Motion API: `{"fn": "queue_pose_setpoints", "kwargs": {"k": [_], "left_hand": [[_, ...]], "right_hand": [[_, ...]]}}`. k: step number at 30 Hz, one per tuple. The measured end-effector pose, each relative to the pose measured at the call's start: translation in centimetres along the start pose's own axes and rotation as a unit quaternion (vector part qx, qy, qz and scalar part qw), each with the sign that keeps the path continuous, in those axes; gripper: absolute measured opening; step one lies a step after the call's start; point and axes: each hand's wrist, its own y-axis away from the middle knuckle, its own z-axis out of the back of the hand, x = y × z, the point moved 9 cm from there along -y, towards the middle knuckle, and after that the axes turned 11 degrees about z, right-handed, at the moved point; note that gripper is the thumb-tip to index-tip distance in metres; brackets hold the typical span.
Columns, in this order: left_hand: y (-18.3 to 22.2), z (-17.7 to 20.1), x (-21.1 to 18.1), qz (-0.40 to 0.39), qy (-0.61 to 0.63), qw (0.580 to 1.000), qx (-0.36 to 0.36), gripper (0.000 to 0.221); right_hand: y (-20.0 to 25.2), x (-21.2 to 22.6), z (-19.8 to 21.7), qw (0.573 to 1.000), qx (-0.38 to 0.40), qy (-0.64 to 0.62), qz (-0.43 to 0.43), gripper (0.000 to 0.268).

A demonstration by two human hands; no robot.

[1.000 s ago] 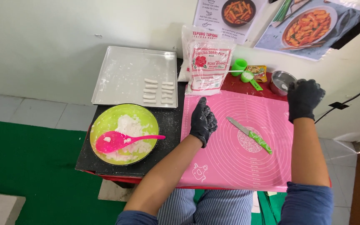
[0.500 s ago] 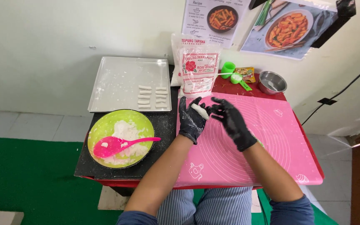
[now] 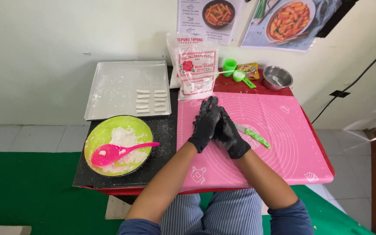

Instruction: Cutting dough into small segments and rolling them into cylinders on a silicone mat.

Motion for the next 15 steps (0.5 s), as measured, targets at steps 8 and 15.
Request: {"fn": "queue_pose_setpoints", "kwargs": {"k": [8,15], "left_hand": [[7.9,6.4,-7.4,-0.214,-0.322,0.871,-0.304,0.058],[2.5,4.0,-2.2,-0.129,-0.200,0.956,-0.174,0.064]], "right_hand": [[-0.7,-1.1,1.6,0.996,-0.037,-0.075,-0.034,0.035],[-0.1,-0.8,1.3,0.992,-0.039,-0.116,-0.040,0.033]]}}
